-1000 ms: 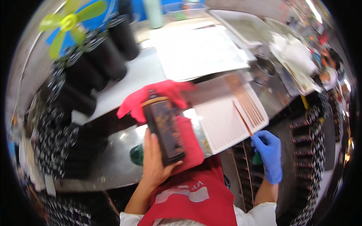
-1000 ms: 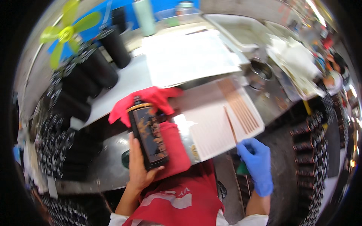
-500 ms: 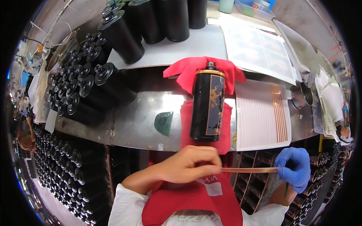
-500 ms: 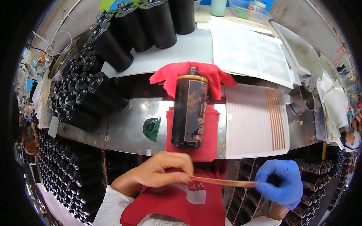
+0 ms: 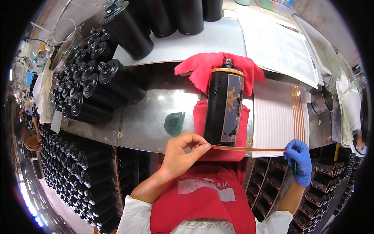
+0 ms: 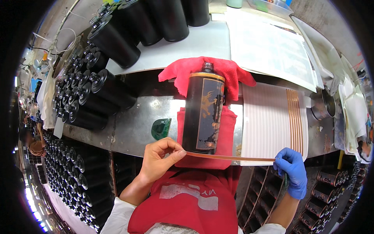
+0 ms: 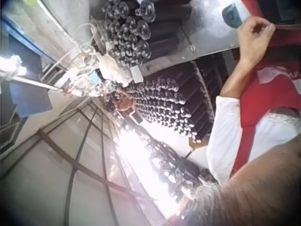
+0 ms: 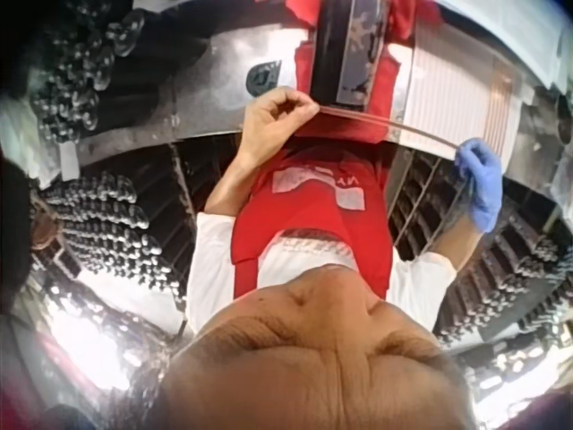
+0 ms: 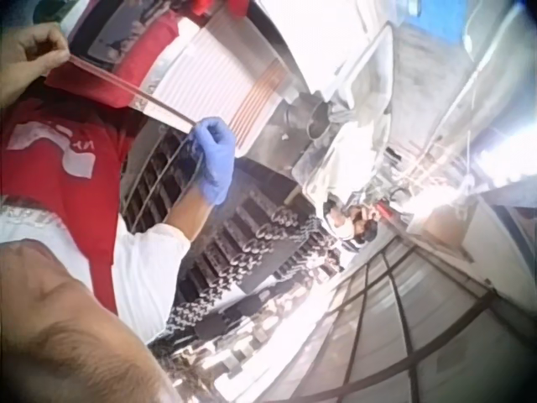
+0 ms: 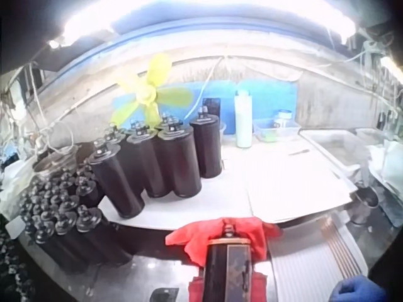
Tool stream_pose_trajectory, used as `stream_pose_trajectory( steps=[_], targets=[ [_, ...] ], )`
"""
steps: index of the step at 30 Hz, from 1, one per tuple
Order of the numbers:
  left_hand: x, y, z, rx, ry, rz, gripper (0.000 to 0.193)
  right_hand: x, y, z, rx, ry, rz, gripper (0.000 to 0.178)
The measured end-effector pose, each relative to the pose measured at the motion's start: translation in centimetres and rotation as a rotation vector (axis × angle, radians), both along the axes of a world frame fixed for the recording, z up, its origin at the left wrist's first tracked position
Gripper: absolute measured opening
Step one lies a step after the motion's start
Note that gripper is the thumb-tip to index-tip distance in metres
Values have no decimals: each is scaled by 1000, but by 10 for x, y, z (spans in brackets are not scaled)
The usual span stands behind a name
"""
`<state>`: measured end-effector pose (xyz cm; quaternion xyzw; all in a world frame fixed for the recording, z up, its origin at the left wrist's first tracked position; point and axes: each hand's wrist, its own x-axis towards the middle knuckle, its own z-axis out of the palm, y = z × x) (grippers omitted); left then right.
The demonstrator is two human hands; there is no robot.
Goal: The person applies decorative stickers and copper-colored strips to black cylindrical containers. They smooth each sticker with a green tool, then wrap and press a strip around the container's rim before placing the finished item aside.
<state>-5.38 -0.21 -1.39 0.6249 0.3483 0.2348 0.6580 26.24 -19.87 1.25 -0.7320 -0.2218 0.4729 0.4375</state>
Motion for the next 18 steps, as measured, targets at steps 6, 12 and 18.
stream_pose_trajectory(
  steps=[6, 12, 18],
  targets=[
    [2, 3, -5, -50, -4, 13, 7, 5, -1, -12, -8, 25, -36, 14],
    [1, 6, -9, -142, -23, 7, 8, 4, -1, -15, -48, 5, -37, 17],
    [0, 13, -13, -300, -59, -29, 10, 4, -5, -13, -51, 39, -45, 13]
  ],
)
